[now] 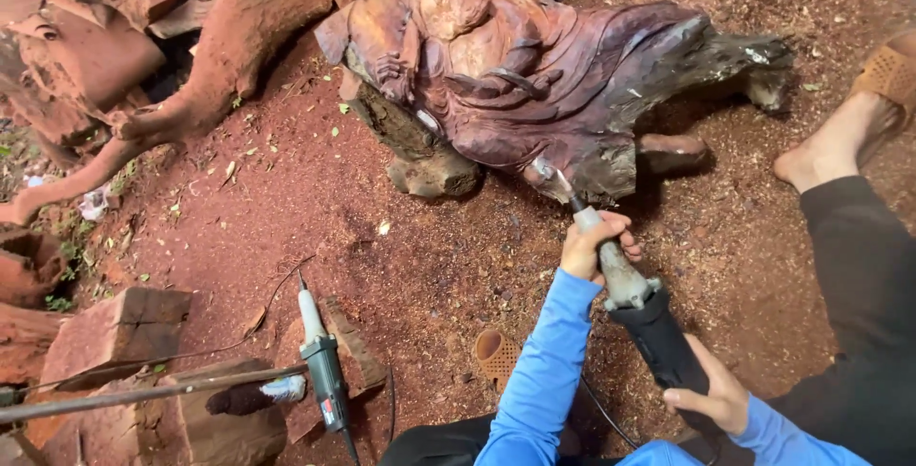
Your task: Using a power carving tool to refine details on a wooden statue.
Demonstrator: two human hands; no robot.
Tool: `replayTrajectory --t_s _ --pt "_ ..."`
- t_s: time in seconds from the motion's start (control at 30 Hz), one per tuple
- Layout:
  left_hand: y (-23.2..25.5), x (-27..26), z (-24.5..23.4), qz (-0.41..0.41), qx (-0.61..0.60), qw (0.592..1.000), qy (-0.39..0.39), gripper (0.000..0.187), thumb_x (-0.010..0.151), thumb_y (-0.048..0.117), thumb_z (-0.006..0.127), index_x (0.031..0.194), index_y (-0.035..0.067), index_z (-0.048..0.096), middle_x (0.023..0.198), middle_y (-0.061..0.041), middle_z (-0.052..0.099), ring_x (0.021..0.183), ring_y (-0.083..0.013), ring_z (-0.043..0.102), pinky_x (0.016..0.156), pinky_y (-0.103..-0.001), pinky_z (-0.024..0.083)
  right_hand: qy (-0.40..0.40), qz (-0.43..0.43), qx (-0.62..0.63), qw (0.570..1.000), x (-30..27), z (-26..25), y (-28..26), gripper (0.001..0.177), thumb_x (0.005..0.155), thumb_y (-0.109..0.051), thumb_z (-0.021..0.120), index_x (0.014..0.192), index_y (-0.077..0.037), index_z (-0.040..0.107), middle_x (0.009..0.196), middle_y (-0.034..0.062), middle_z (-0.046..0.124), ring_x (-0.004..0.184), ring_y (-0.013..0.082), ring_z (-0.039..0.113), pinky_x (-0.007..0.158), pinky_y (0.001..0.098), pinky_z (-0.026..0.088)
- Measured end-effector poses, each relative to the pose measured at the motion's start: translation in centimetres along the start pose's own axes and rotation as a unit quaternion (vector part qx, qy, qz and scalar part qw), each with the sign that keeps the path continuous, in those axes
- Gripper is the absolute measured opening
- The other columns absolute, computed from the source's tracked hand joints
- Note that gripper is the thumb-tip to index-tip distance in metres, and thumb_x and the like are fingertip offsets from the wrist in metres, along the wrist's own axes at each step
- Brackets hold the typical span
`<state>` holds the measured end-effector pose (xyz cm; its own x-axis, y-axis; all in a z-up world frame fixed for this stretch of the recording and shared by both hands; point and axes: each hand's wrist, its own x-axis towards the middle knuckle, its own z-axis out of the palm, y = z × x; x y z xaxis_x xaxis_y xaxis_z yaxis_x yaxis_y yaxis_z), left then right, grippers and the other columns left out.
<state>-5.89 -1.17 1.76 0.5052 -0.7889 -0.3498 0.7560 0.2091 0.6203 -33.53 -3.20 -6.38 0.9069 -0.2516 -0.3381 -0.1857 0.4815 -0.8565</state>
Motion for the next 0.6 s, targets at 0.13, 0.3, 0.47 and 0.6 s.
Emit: replayTrajectory --t_s 0.13,0.3,0.47,0.6 --pt "1.0 -0.6 -1.1 0.028 -0.065 0.996 -0.055 0.017 0.09 0.008 0.075 0.092 0.001 0.059 0.119 -0.045 0.062 0.103 -0.0526 0.069 0.087 -0.054 0.064 -0.023 -0.014 -0.001 1.0 0.9 0.4 -0.3 0.082 0.071 -0.01 0.088 0.141 -0.003 0.045 0.075 0.0225 0.069 0.047 0.0301 0.074 0.039 0.042 0.065" --pt "5.4 -0.5 -3.3 0.157 0.241 0.955 0.08 0.025 0.078 0.013 0.065 0.096 -0.005 0.072 0.121 -0.021 0.073 0.089 -0.0241 0.071 0.093 -0.042 0.059 -0.003 0.007 -0.097 0.995 4.9 2.7 -0.6 0.071 0.074 -0.032 0.082 0.134 -0.008 0.053 0.066 0.0163 0.07 0.048 0.0259 0.07 0.045 0.0398 0.058" --pt "9.1 1.9 -6.5 0.186 0.193 0.942 0.2 0.031 0.074 0.007 0.07 0.1 -0.008 0.073 0.106 -0.021 0.073 0.071 -0.0225 0.072 0.069 -0.031 0.06 -0.045 -0.027 -0.154 0.987 11.1 5.5 -2.2 0.074 0.077 -0.043 0.075 0.137 -0.007 0.05 0.074 0.0143 0.068 0.053 0.0258 0.072 0.047 0.0394 0.059" --pt "11.4 3.5 -7.9 0.194 0.112 0.954 0.2 0.034 0.073 0.002 0.076 0.102 -0.015 0.072 0.097 -0.021 0.072 0.082 -0.0287 0.069 0.069 -0.039 0.068 -0.043 -0.041 -0.143 0.988 14.3 7.4 -3.1 0.063 0.08 -0.039 0.074 0.128 -0.004 0.053 0.074 0.0167 0.066 0.047 0.0286 0.072 0.043 0.0402 0.061"
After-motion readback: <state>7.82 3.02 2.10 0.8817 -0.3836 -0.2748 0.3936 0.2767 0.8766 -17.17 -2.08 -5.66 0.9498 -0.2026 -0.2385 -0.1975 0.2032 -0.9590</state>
